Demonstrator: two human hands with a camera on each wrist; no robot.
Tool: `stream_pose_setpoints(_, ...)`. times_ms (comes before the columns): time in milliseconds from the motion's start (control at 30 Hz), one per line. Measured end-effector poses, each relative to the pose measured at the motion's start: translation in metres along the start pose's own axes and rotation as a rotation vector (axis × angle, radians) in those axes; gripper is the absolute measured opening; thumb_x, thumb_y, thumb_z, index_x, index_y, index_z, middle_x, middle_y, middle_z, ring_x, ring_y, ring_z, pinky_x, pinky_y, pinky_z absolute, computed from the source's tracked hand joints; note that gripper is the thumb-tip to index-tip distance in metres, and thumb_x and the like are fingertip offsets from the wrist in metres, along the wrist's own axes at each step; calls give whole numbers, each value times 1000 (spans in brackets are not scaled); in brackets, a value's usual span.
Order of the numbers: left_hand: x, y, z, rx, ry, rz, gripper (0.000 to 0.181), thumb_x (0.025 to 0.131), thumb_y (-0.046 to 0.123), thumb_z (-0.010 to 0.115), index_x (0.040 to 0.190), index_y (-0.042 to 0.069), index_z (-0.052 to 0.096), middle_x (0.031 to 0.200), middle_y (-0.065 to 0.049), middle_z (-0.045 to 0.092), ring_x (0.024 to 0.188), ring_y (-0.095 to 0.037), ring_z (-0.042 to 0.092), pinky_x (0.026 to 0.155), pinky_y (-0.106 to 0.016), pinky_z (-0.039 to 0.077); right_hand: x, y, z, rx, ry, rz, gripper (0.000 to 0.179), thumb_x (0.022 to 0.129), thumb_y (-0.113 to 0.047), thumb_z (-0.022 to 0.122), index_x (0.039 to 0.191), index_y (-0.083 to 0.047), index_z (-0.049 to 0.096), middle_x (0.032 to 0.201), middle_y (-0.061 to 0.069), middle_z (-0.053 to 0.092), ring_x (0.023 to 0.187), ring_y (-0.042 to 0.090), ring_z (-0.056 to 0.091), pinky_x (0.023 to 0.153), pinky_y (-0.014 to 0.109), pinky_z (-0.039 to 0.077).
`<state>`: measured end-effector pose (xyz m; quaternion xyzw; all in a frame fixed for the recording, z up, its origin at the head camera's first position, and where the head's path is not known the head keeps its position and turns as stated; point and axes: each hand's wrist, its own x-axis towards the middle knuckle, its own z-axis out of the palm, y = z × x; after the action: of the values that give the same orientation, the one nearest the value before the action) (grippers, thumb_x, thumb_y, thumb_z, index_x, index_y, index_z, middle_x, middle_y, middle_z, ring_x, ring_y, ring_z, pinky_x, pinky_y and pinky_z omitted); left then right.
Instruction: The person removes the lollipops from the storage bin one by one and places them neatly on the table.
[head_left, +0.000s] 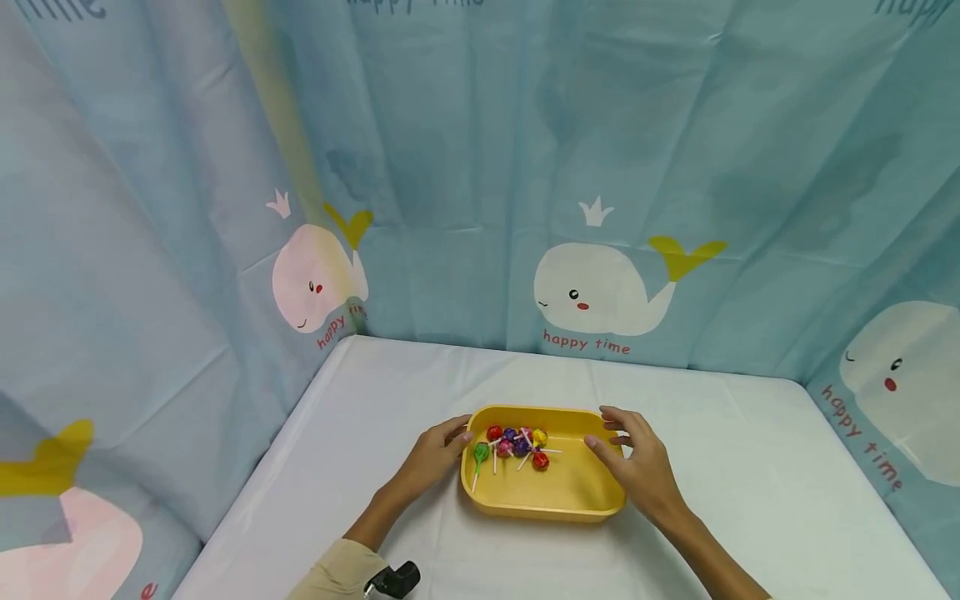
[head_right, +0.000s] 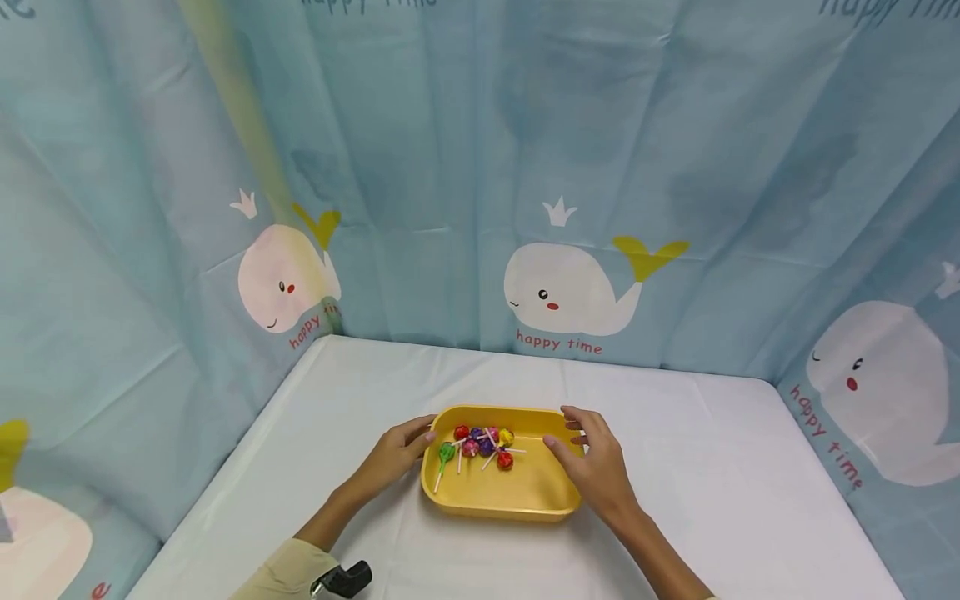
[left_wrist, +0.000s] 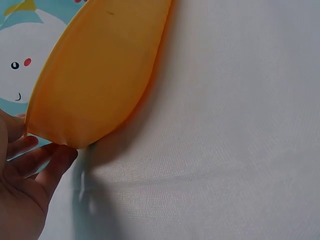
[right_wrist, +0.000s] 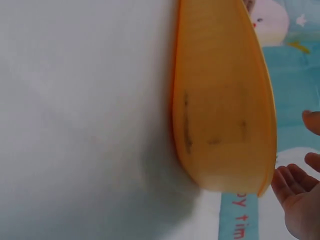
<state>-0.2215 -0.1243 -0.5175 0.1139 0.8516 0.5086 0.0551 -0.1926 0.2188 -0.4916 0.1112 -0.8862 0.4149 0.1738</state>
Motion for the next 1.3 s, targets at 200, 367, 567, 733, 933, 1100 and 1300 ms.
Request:
stream_pose_setpoints(200, -1, 1, 1, -30, 18, 9, 47, 112, 24, 57, 151, -1, 55, 140, -20, 68, 128, -32, 66, 103, -43, 58, 0, -13, 11, 104, -39, 31, 50, 95, -30, 83, 136, -6, 67, 130, 13, 67, 113, 26, 69, 94, 36, 62)
stream_pose_setpoints(367, -2, 1, 2, -40, 54, 5, 45, 111, 24, 59, 149, -1, 58, 136, -18, 70, 126, -31, 67, 105, -46, 57, 0, -19, 19, 132, -62, 33, 47, 93, -27, 85, 132, -5, 69, 127, 13, 69, 109, 25, 71, 90, 29, 62)
stream_pose_setpoints(567, -4, 0, 5, -53, 104, 4, 42, 110, 24, 61, 145, 0, 62, 131, -16, 73, 125, -31, 68, 106, -50, 56, 2, -23, 30, 146, -99, 40, 43, 89, -20, 88, 126, -6, 72, 118, 10, 74, 102, 23, 73, 84, 25, 62)
stream_pose_setpoints(733, -4, 2, 7, -90, 136, 13, 39, 108, 23, 64, 139, -1, 67, 128, -16, 75, 119, -29, 72, 99, -39, 61, 4, -26, 39, 168, -129, 68, 39, 87, -12, 89, 122, -4, 74, 114, 13, 74, 98, 23, 73, 82, 26, 62)
stream_pose_setpoints(933, -3, 1, 10, -167, 177, -18, 33, 106, 20, 68, 131, -2, 72, 118, -14, 79, 103, -17, 75, 79, -21, 61, 6, -29, 47, 143, -177, 102, 34, 87, -11, 89, 117, -2, 76, 110, 11, 75, 95, 24, 74, 80, 25, 62)
stream_pose_setpoints(1100, -4, 0, 12, -236, 194, -41, 34, 105, 20, 70, 128, -4, 73, 113, -17, 79, 91, -14, 74, 71, -19, 60, 8, -29, 53, 79, -195, 130, 31, 85, -9, 90, 113, -4, 78, 105, 9, 77, 90, 22, 74, 73, 23, 60)
stream_pose_setpoints(1300, -5, -1, 13, -287, 206, -63, 33, 104, 21, 72, 125, -3, 74, 112, -18, 79, 93, -19, 76, 72, -21, 62, 10, -27, 58, 70, -234, 177, 31, 85, -9, 89, 113, -3, 78, 102, 8, 76, 86, 17, 73, 71, 23, 59)
